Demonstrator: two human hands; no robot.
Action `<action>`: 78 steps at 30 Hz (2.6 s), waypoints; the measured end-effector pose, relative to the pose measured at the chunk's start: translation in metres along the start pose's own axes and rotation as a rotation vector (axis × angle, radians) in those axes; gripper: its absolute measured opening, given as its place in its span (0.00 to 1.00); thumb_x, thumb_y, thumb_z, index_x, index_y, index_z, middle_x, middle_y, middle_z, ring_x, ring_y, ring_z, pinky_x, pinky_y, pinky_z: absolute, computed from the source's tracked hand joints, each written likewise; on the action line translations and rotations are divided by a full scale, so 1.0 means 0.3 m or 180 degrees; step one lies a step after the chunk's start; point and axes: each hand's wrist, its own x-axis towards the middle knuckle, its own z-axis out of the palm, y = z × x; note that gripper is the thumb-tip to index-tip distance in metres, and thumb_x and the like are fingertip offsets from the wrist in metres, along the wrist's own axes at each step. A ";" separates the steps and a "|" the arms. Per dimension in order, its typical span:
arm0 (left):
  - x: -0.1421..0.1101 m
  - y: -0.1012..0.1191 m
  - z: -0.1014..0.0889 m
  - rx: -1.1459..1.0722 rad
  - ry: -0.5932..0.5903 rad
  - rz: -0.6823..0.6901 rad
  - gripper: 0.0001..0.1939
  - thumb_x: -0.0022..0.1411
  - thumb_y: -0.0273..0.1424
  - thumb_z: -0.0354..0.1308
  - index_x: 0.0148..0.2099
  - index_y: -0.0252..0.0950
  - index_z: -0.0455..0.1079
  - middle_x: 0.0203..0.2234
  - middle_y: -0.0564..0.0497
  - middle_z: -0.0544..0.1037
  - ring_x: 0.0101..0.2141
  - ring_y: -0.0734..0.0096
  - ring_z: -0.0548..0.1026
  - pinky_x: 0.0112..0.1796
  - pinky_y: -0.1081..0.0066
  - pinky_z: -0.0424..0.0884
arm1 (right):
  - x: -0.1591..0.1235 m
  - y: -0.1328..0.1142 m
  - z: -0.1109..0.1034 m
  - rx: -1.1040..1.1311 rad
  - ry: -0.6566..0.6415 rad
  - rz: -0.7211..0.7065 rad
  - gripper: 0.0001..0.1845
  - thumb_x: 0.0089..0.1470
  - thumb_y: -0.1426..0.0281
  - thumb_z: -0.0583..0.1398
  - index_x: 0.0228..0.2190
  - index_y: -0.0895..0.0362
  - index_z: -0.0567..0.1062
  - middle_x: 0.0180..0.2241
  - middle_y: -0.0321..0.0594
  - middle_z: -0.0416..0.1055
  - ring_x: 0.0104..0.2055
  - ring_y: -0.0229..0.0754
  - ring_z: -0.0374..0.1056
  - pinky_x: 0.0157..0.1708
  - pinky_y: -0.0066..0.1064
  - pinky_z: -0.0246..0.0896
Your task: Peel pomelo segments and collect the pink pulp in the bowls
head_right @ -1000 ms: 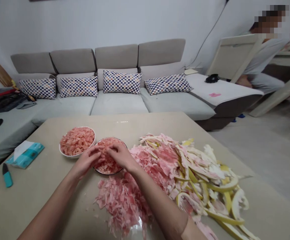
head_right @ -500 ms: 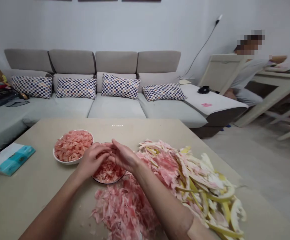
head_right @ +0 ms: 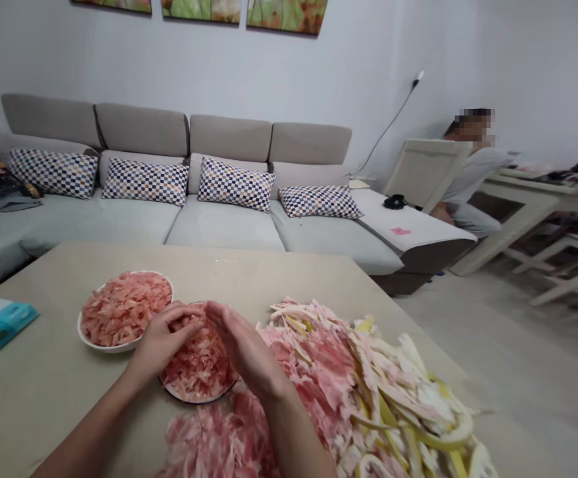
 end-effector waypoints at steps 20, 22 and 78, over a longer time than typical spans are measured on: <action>-0.021 0.015 0.009 -0.0139 -0.0024 -0.0372 0.05 0.52 0.32 0.65 0.34 0.41 0.78 0.29 0.51 0.79 0.30 0.66 0.73 0.33 0.70 0.67 | 0.002 0.034 0.004 -0.1846 0.0695 -0.1041 0.08 0.54 0.63 0.61 0.32 0.54 0.78 0.36 0.42 0.76 0.40 0.46 0.70 0.43 0.35 0.65; -0.020 0.019 0.005 -0.0162 -0.0118 -0.0436 0.04 0.52 0.33 0.65 0.33 0.41 0.78 0.29 0.51 0.79 0.30 0.66 0.73 0.34 0.70 0.68 | 0.000 0.027 -0.001 -0.1841 0.0612 -0.0991 0.08 0.54 0.64 0.61 0.31 0.55 0.78 0.34 0.41 0.76 0.39 0.45 0.70 0.41 0.33 0.64; -0.009 0.054 -0.040 -0.0651 -0.0633 -0.1017 0.10 0.56 0.36 0.61 0.36 0.34 0.76 0.33 0.49 0.80 0.35 0.67 0.75 0.37 0.73 0.69 | 0.008 0.067 0.019 -0.1962 0.0661 -0.1320 0.08 0.57 0.70 0.58 0.33 0.55 0.78 0.36 0.41 0.76 0.40 0.43 0.71 0.43 0.34 0.63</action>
